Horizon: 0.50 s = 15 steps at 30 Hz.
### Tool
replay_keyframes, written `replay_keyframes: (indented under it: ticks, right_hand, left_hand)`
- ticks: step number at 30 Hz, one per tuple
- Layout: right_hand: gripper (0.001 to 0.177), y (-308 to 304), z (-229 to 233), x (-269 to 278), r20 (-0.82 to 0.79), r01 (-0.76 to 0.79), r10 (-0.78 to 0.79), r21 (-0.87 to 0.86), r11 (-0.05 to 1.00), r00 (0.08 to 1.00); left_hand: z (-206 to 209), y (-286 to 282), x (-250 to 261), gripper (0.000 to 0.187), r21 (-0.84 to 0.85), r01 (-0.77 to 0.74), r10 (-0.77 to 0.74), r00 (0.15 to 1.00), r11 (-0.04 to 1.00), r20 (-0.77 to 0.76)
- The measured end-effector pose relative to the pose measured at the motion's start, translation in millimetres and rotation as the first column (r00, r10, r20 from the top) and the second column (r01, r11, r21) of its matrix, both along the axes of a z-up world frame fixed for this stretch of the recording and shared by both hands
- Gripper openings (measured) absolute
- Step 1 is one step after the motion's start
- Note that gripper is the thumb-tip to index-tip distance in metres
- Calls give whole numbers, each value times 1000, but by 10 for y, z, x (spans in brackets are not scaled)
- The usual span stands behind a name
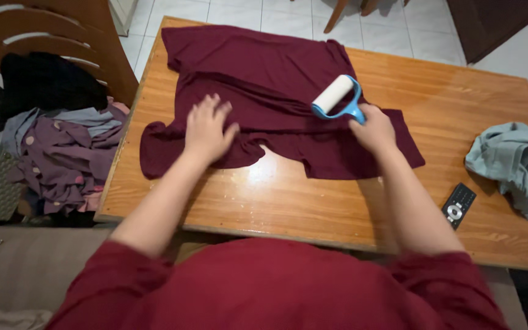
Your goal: The person uses a lint roller to remove lint from a maroon t-shirt laid flat on a wooden table. They roll the tool over the front and back of the shirt, smoothing the fabric with their hands between passes. The shirt is then folded and placed aside.
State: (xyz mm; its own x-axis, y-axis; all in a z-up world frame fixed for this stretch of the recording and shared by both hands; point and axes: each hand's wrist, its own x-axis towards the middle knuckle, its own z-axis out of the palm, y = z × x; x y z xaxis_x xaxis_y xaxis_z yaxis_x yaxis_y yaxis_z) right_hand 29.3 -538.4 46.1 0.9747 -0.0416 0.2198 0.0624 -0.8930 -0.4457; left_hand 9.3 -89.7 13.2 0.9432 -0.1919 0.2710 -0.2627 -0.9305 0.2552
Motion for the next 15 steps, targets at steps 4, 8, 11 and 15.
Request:
replay_keyframes:
  ticks: [4, 8, 11, 15]
  right_hand:
    - [33, -135, -7, -677, -199, -49, 78, 147, 988, 977]
    - [44, -166, -166, -1184, -207, -93, 132, 189, 978, 969]
    - [35, -214, -280, -1575, -323, 4, 65, 206, 978, 944]
    - [35, -318, -279, -1935, -315, -160, 375, 542, 825, 872]
  left_hand:
    - [41, 181, -841, 71, -114, 213, -221, 974, 970, -55]
    - [71, 559, -1114, 23, -59, 257, -252, 964, 965, 88]
    - [129, 934, -1194, 17, 18, 266, -266, 962, 964, 59]
    - [415, 1399, -1442, 23, 131, 148, -135, 986, 980, -101]
